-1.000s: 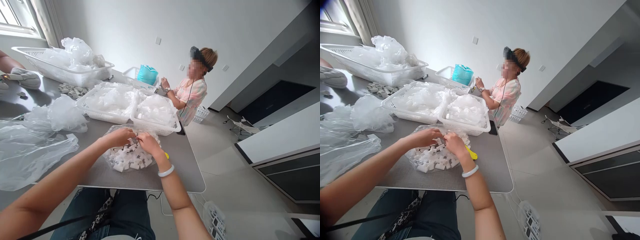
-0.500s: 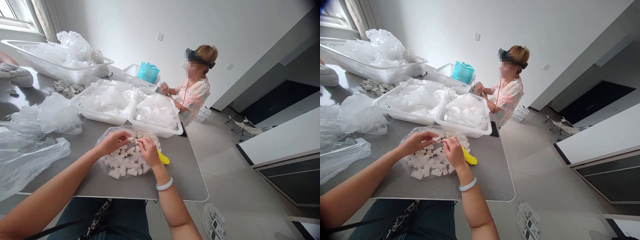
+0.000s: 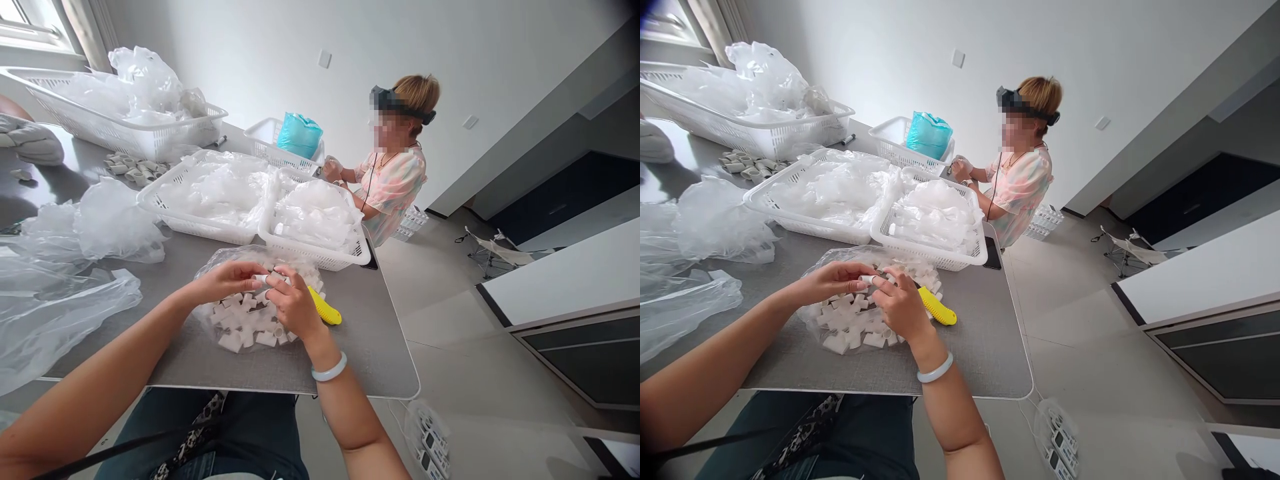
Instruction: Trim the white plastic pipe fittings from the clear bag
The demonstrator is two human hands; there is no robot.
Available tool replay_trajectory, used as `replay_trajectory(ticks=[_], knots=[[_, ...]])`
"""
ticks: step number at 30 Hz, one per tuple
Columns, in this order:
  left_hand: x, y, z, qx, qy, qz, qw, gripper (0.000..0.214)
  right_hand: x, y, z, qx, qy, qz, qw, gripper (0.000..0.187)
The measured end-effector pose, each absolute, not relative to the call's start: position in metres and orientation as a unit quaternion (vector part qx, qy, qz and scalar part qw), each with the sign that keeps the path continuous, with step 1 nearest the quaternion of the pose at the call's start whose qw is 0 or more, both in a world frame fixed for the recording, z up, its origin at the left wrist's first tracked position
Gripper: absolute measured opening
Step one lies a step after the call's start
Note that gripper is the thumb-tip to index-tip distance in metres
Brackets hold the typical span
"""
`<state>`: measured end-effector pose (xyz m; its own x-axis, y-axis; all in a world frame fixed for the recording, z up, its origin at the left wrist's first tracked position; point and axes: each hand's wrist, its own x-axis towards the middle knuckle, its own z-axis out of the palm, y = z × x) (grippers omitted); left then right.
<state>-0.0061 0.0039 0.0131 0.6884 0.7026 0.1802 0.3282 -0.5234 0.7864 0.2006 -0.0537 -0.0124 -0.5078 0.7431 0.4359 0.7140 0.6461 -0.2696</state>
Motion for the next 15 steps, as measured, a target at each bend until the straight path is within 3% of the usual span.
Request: replay_trajectory(ticks=[3, 10, 12, 15], knots=[[-0.006, 0.005, 0.007, 0.834, 0.283, 0.251, 0.402, 0.046, 0.191, -0.056, -0.016, -0.446, -0.846, 0.085, 0.28, 0.037], [-0.004, 0.012, -0.008, 0.88, 0.321, 0.29, 0.196, 0.033, 0.189, -0.056, -0.001, -0.458, -0.668, 0.413, 0.416, 0.032], [-0.006, 0.013, -0.006, 0.859, 0.354, 0.309, 0.203, 0.034, 0.195, -0.057, 0.003, -0.497, -0.617, 0.4, 0.46, 0.033], [-0.006, 0.011, -0.001, 0.83, 0.375, 0.323, 0.257, 0.042, 0.202, -0.06, 0.004, -0.554, -0.626, 0.286, 0.468, 0.034]])
